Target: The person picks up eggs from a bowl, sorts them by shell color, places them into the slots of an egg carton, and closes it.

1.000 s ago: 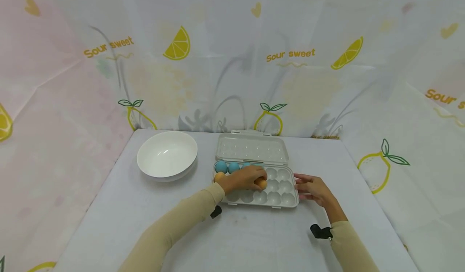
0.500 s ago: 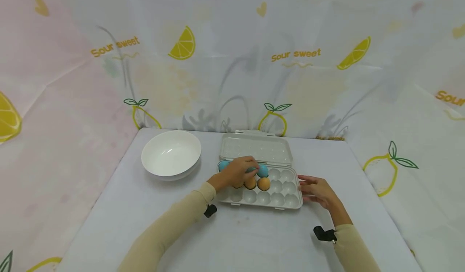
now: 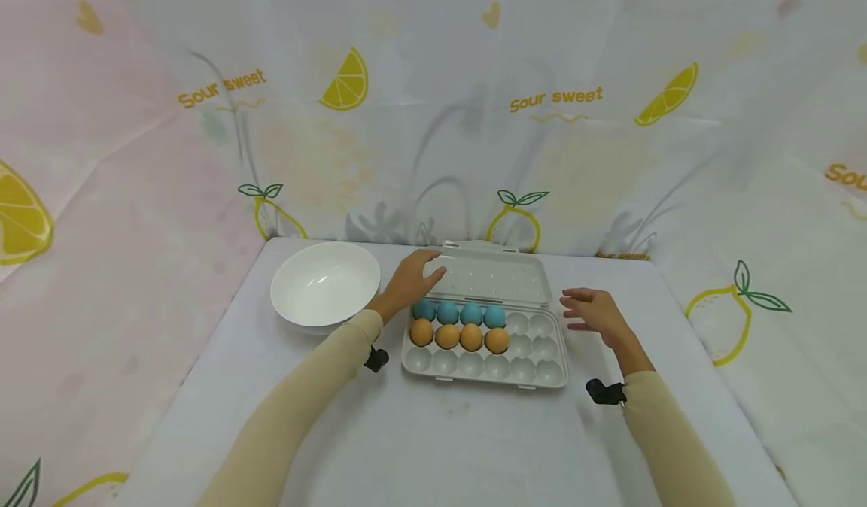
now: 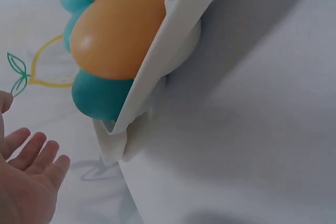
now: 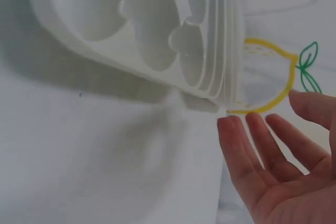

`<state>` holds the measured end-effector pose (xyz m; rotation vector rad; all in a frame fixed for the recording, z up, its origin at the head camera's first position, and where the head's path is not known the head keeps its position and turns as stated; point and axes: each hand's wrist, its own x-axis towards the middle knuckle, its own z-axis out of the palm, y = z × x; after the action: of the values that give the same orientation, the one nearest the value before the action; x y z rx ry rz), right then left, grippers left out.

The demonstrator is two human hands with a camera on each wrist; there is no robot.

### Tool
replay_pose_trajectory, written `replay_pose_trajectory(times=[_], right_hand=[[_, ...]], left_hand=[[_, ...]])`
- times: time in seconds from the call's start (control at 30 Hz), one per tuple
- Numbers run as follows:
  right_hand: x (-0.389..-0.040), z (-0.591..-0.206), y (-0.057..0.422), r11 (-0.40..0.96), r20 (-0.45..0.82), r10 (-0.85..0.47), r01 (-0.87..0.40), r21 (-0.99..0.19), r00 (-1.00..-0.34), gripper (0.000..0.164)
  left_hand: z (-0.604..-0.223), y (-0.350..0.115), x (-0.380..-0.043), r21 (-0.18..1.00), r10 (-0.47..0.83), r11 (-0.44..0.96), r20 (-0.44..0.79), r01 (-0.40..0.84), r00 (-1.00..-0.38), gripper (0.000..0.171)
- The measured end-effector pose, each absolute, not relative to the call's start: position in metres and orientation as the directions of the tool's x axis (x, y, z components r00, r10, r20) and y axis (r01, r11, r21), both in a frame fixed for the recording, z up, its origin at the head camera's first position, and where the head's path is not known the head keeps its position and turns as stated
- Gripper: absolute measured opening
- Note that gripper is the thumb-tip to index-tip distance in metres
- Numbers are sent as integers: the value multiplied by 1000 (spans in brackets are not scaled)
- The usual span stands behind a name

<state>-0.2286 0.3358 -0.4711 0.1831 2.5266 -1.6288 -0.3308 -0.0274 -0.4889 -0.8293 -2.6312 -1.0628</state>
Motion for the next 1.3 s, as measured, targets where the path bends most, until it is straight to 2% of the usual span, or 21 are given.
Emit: replay_pose_trajectory(times=[0.1, 0.2, 0.33, 0.47, 0.67, 0.83, 1.03, 1.3], right_hand=[[-242, -468, 332, 391, -100, 96, 130, -911, -990, 52], [-255, -469, 327, 367, -65, 171, 125, -922, -983, 49], [-269, -475, 319, 322, -75, 233, 149, -935, -970, 48], [-280, -481, 312, 270, -104, 256, 175, -947, -961, 52], [-289, -485, 305, 178, -185, 253, 233, -956, -950, 55], [-292, -485, 303, 121, -248, 242, 283, -951, -938, 61], [-295, -487, 302, 35, -319, 199, 332, -943, -927, 65], [-291, -487, 301, 33, -290, 185, 301, -953, -939, 64]], left_hand=[[-491, -28, -341, 636, 385, 604, 294, 479, -875, 50], [-494, -28, -351, 654, 366, 608, 271, 450, -890, 50], [-494, -28, -360, 658, 357, 626, 234, 418, -904, 49], [-493, -26, -366, 674, 320, 662, 141, 328, -937, 54], [-500, -27, -369, 715, 203, 681, 28, 162, -979, 59], [-503, -28, -365, 746, 126, 664, -50, 47, -991, 66], [-506, -26, -364, 781, 116, 624, -133, -32, -984, 70], [-505, -25, -365, 845, 69, 527, -149, -91, -986, 68]])
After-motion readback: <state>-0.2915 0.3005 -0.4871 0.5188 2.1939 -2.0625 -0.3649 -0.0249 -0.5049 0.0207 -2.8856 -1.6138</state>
